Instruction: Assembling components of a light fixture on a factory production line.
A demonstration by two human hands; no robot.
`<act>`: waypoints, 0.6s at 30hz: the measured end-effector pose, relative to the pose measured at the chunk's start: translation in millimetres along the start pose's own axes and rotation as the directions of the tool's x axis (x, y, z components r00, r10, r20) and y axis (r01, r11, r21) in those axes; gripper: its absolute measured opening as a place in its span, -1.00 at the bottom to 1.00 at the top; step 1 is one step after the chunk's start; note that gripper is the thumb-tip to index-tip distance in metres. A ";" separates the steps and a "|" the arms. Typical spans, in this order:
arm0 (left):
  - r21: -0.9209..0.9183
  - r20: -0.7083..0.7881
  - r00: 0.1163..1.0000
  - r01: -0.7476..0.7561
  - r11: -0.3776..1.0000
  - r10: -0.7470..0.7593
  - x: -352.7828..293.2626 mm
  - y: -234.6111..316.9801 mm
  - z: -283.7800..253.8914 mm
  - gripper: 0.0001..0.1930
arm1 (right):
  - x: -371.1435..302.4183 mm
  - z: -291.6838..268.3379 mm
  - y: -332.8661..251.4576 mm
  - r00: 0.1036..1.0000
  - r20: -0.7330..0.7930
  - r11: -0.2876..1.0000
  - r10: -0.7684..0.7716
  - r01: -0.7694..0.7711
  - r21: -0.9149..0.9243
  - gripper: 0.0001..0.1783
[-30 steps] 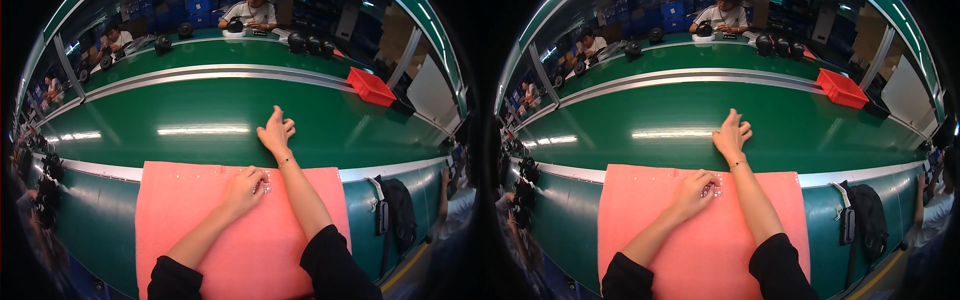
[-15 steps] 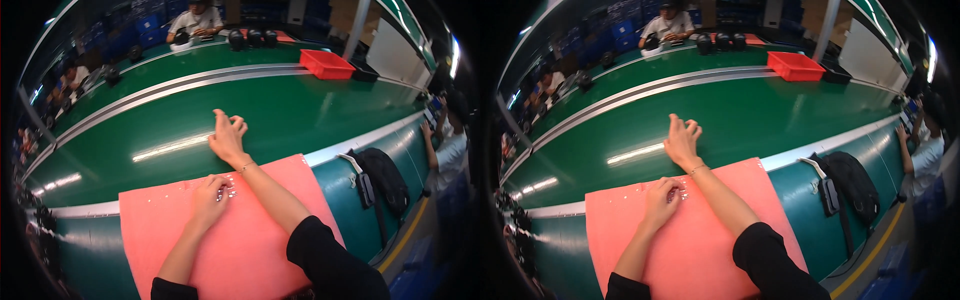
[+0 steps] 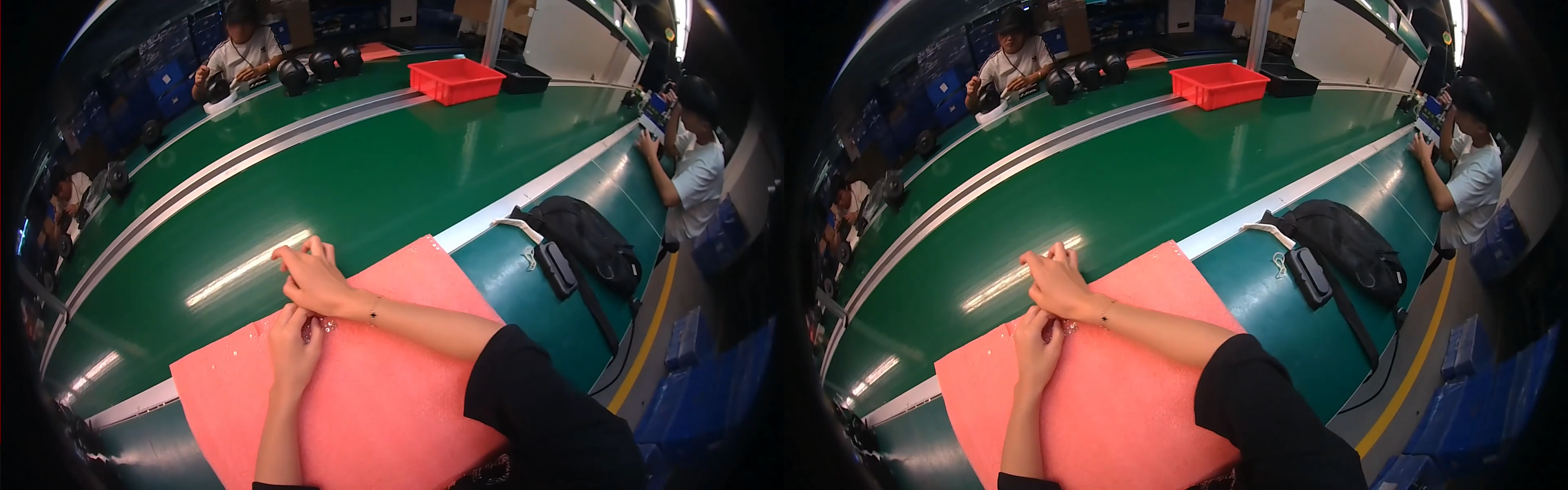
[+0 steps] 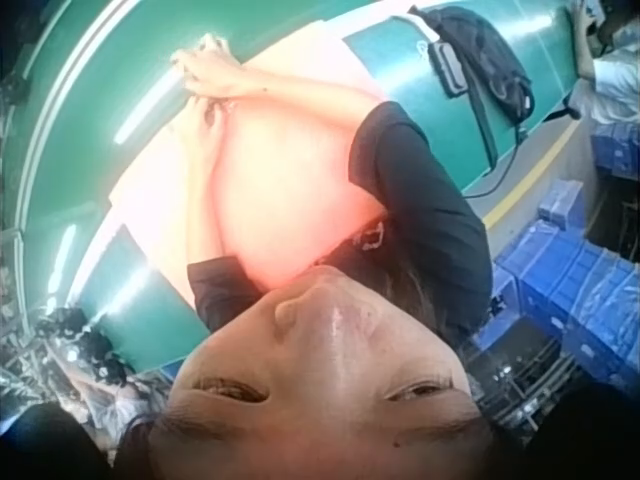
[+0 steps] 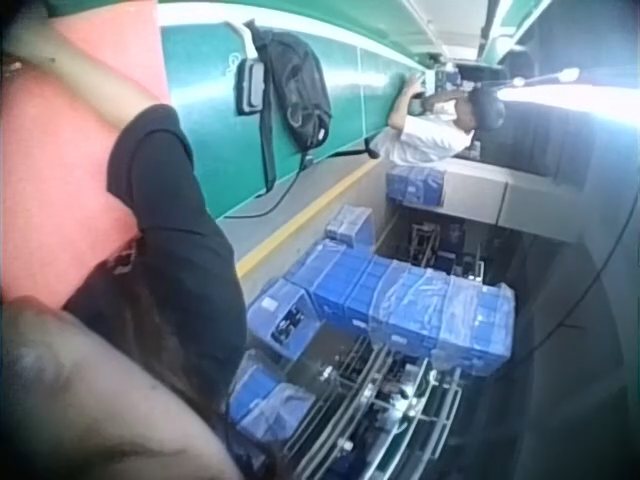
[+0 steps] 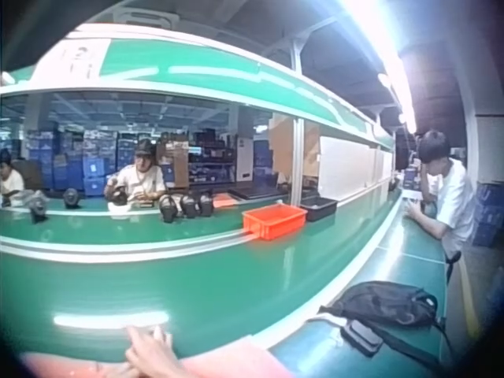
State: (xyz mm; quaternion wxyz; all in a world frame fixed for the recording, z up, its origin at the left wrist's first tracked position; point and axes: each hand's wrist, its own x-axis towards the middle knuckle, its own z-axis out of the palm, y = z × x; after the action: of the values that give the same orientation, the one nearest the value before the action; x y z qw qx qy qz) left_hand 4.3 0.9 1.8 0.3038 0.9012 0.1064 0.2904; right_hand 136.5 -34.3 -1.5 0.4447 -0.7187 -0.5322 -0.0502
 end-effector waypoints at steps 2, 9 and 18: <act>-0.018 -0.011 1.000 0.002 1.000 -0.003 -0.8 -2.1 1.0 -0.88 | -12.9 -10.6 3.4 0.996 0.080 0.998 0.046 -0.049 0.037 -0.61; -0.026 -0.005 0.999 0.038 0.999 -0.038 -1.3 -2.8 0.0 -0.84 | -20.2 -10.4 6.5 0.987 0.158 0.991 -0.020 -0.002 0.136 -0.82; 0.018 -0.037 0.999 -0.021 1.000 0.022 -4.1 -3.6 -3.6 -0.83 | -21.3 -10.7 6.1 0.987 0.118 0.989 -0.107 0.094 0.114 -0.86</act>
State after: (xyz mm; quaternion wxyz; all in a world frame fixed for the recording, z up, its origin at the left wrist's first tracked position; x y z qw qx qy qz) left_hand -1.2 4.1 0.1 0.2905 0.8994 0.1051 0.3094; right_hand 136.6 -57.3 -10.3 0.4459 -0.6674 -0.5964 0.0009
